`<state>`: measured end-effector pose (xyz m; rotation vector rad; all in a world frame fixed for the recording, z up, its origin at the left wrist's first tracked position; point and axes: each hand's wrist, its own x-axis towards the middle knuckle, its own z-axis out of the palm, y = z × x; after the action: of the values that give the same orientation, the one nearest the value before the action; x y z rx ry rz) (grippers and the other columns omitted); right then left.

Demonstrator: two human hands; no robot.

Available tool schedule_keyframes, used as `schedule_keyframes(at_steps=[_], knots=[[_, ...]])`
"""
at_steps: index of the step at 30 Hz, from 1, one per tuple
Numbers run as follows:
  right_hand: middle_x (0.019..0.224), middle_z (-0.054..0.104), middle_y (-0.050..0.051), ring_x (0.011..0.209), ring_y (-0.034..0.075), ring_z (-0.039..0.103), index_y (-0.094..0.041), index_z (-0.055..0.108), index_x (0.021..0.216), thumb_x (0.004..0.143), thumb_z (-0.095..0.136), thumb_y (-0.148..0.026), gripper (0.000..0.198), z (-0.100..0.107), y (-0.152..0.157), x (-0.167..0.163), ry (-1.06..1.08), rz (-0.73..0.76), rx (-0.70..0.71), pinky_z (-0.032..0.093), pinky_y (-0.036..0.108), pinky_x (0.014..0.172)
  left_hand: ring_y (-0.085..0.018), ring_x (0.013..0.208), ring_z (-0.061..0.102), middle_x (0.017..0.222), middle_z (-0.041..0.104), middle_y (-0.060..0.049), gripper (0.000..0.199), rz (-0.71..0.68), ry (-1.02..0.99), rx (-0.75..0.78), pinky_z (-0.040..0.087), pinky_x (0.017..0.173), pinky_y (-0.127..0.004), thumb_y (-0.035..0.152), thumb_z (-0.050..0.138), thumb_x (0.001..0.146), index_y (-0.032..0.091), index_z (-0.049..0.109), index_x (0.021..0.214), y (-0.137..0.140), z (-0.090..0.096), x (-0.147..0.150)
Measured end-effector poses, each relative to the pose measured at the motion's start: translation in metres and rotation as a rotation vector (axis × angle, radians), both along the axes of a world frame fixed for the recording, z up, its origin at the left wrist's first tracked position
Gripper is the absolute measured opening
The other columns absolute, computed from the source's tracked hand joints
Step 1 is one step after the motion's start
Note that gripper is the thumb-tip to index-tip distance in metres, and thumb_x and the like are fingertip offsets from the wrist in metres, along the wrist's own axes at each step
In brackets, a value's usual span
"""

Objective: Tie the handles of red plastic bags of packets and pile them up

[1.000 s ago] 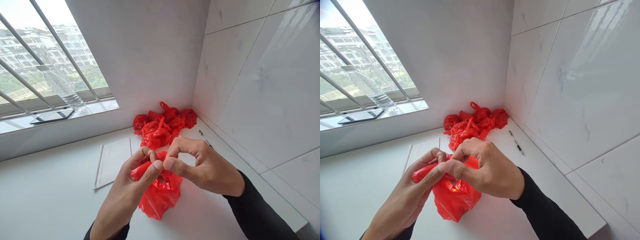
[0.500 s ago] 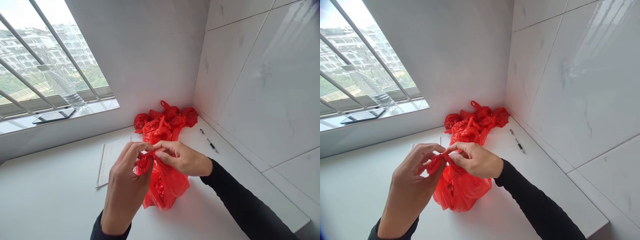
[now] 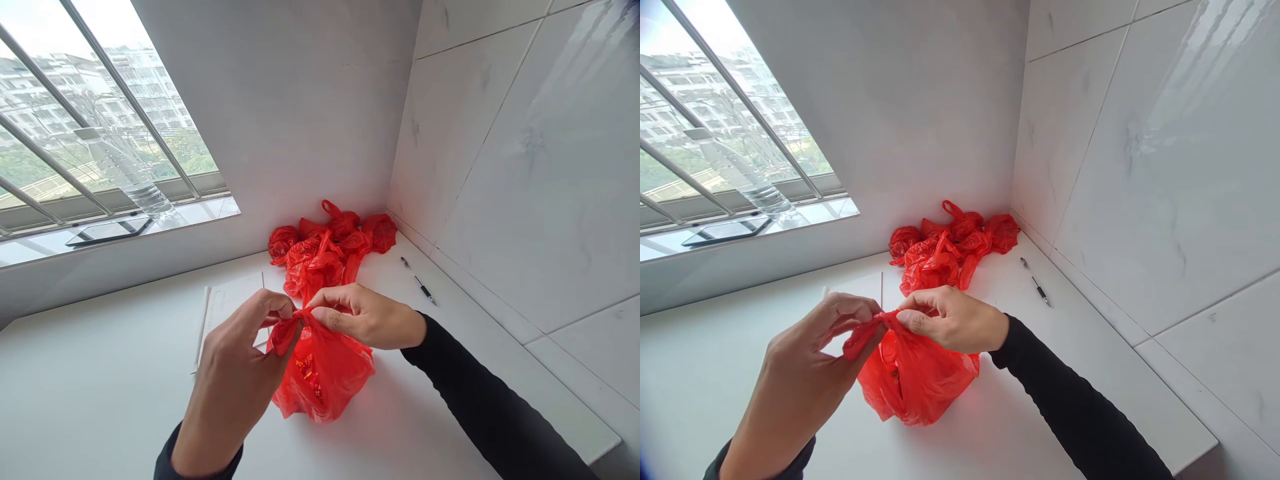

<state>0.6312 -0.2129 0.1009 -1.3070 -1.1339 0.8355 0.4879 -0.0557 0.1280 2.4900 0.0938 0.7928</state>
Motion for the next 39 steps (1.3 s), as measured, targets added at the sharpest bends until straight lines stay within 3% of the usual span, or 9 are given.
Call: schedule_keyframes(at_steps=[2,6,10,13,16,20,29,39], knots=[[0.092,0.061,0.0,0.084,0.012,0.056,-0.017,0.063,0.102,0.096,0.063,-0.039,0.023,-0.001,0.001,0.001,0.059,-0.005,0.011,0.045,0.027,0.079,-0.01,0.074,0.06,0.083,0.064,0.004,0.012,0.007,0.003,0.004,0.054,0.073,-0.02,0.018,0.065,0.087,0.025,0.056,0.085,0.0,-0.001,0.0],[0.089,0.059,0.0,0.08,0.012,0.054,-0.018,0.06,0.097,0.094,0.064,-0.039,0.021,0.0,0.002,0.0,0.083,-0.099,0.034,0.044,0.027,0.076,-0.011,0.067,0.059,0.079,0.066,0.005,0.004,0.045,0.073,0.014,0.044,0.047,-0.017,0.027,0.067,0.087,0.028,0.064,0.085,0.0,0.002,-0.003],[0.089,0.059,0.001,0.079,0.013,0.053,-0.019,0.059,0.097,0.096,0.06,-0.036,0.017,-0.007,0.007,0.007,0.018,-0.153,0.043,0.043,0.028,0.074,-0.01,0.057,0.051,0.083,0.068,0.005,0.01,0.019,0.168,0.086,0.041,0.045,-0.02,0.038,0.061,0.093,0.031,0.067,0.091,0.006,0.005,-0.007],[0.09,0.061,0.001,0.078,0.013,0.053,-0.019,0.06,0.097,0.094,0.057,-0.031,0.013,-0.029,0.012,0.03,-0.116,-0.248,-0.015,0.043,0.029,0.072,-0.011,0.054,0.048,0.084,0.066,0.003,0.02,0.012,0.342,0.203,0.04,0.047,-0.023,0.041,0.05,0.098,0.028,0.062,0.088,0.017,0.003,-0.011],[0.084,0.061,0.0,0.074,0.013,0.052,-0.018,0.061,0.093,0.089,0.059,-0.028,0.011,-0.061,0.012,0.063,-0.227,-0.404,-0.178,0.041,0.029,0.07,-0.012,0.051,0.043,0.071,0.058,0.003,0.029,0.009,0.52,0.327,0.037,0.048,-0.026,0.039,0.041,0.1,0.024,0.05,0.076,0.027,0.0,-0.016],[0.077,0.061,0.001,0.069,0.014,0.052,-0.017,0.062,0.089,0.086,0.061,-0.031,0.015,-0.086,0.007,0.093,-0.236,-0.443,-0.238,0.041,0.029,0.066,-0.014,0.052,0.043,0.066,0.053,0.004,0.03,-0.039,0.575,0.364,0.035,0.05,-0.027,0.039,0.035,0.101,0.024,0.042,0.076,0.028,-0.002,-0.022],[0.088,0.067,0.003,0.079,0.016,0.061,-0.018,0.064,0.096,0.087,0.058,-0.029,0.016,-0.069,0.003,0.089,-0.209,-0.475,-0.152,0.046,0.031,0.075,-0.013,0.05,0.044,0.065,0.054,0.004,0.031,-0.025,0.473,0.301,0.034,0.047,-0.027,0.045,0.033,0.102,0.025,0.045,0.082,0.028,0.0,-0.024],[0.09,0.066,0.004,0.083,0.017,0.06,-0.018,0.067,0.096,0.083,0.064,-0.032,0.019,-0.066,-0.004,0.099,-0.088,-0.652,-0.002,0.049,0.035,0.082,-0.013,0.054,0.047,0.067,0.053,0.005,0.029,-0.071,0.467,0.288,0.038,0.051,-0.026,0.043,0.033,0.103,0.025,0.042,0.084,0.023,0.004,-0.026]])
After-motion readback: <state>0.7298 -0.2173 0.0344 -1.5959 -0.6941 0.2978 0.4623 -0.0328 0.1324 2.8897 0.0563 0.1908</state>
